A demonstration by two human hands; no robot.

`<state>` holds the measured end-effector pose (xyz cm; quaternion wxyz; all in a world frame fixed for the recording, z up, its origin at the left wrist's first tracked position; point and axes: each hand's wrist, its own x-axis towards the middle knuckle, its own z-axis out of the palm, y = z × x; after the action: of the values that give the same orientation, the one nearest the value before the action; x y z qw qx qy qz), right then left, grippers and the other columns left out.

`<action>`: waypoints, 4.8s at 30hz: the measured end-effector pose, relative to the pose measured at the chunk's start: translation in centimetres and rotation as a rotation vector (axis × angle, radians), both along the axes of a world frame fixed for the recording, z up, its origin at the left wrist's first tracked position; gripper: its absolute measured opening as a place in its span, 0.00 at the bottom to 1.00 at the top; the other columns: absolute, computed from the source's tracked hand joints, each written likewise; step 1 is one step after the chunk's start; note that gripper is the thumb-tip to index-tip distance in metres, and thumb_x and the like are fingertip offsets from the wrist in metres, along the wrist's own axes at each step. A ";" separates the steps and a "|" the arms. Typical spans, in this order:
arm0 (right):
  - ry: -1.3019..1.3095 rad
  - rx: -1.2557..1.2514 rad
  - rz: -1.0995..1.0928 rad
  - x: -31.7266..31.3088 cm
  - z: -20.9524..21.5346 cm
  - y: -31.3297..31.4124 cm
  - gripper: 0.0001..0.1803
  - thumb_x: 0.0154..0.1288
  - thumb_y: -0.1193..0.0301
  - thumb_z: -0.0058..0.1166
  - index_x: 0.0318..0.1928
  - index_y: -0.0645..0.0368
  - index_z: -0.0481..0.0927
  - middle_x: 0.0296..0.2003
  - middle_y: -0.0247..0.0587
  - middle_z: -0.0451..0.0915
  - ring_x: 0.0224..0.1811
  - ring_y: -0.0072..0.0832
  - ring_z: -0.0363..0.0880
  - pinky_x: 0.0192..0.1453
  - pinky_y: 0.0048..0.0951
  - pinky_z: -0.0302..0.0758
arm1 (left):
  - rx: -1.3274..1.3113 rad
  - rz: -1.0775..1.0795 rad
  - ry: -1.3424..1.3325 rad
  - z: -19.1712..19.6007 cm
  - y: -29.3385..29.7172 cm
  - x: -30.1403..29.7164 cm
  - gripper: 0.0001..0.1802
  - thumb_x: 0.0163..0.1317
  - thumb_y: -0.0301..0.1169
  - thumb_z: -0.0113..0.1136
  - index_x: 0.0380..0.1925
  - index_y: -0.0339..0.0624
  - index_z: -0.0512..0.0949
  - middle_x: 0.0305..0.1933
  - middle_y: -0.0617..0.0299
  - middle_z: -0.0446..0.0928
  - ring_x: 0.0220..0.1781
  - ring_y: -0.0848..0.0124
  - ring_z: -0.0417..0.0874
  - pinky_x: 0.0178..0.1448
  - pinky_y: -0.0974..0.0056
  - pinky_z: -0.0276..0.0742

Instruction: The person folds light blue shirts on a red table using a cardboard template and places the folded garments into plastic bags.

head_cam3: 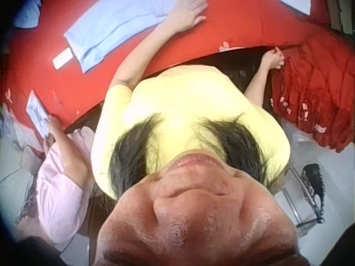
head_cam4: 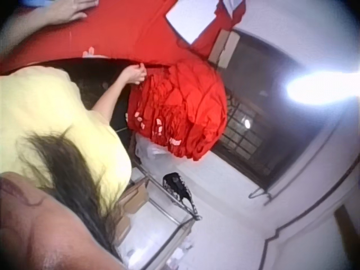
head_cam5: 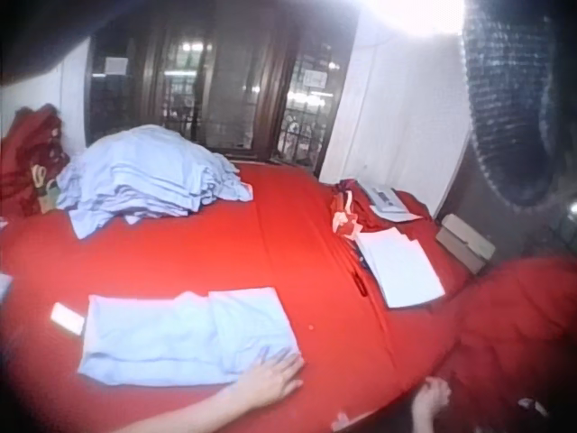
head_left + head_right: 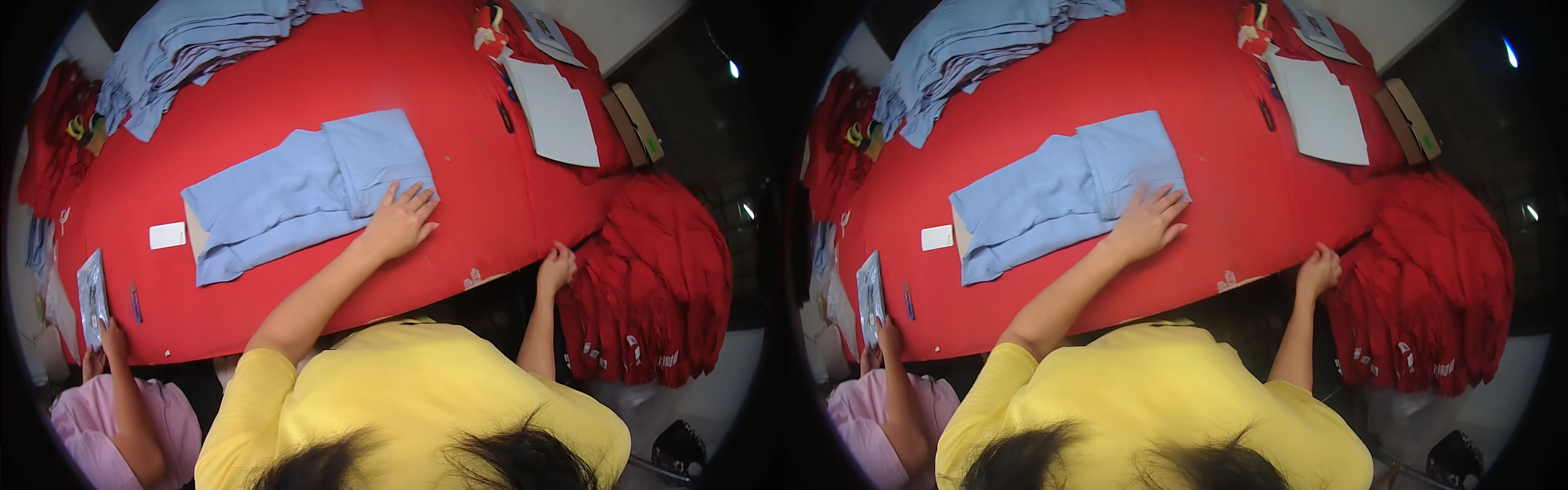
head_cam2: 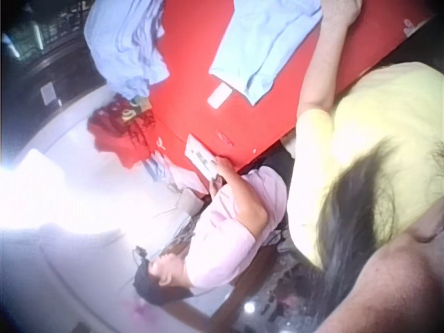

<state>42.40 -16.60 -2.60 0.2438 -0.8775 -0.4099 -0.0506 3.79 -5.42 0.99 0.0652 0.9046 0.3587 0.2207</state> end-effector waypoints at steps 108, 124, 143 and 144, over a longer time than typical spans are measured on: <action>0.743 -0.388 1.064 -34.6 6.5 15.7 0.15 0.62 0.64 0.61 0.43 0.61 0.76 0.30 0.40 0.79 0.28 0.27 0.77 0.31 0.29 0.73 | -0.327 1.272 -0.363 3.6 -3.4 -22.9 0.16 0.57 0.40 0.65 0.35 0.37 0.81 0.28 0.54 0.77 0.31 0.58 0.78 0.37 0.56 0.73; 1.185 -0.545 0.850 -35.1 7.6 14.2 0.13 0.67 0.67 0.55 0.42 0.63 0.69 0.22 0.39 0.77 0.17 0.20 0.73 0.18 0.21 0.71 | -0.998 0.901 -0.744 5.7 -2.9 -26.0 0.16 0.69 0.34 0.53 0.49 0.31 0.74 0.19 0.62 0.75 0.19 0.75 0.76 0.24 0.70 0.69; 1.933 -0.681 0.770 -37.4 9.6 17.1 0.25 0.73 0.66 0.46 0.62 0.69 0.59 0.51 0.64 0.75 0.44 0.50 0.83 0.43 0.40 0.87 | -1.133 0.725 -1.080 7.6 3.5 -27.0 0.19 0.61 0.40 0.64 0.43 0.35 0.78 0.36 0.60 0.81 0.34 0.74 0.81 0.34 0.71 0.78; 1.957 -0.529 0.817 -37.8 11.3 18.9 0.21 0.72 0.70 0.46 0.60 0.69 0.64 0.51 0.61 0.75 0.45 0.47 0.83 0.48 0.40 0.86 | -1.068 0.701 -1.129 7.8 5.0 -27.7 0.16 0.60 0.38 0.65 0.42 0.37 0.79 0.38 0.60 0.81 0.36 0.74 0.82 0.35 0.71 0.79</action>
<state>4.59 2.30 8.67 0.2662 -0.3602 -0.2968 0.8434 -23.91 -0.41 8.80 0.5799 0.3436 0.5879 0.4472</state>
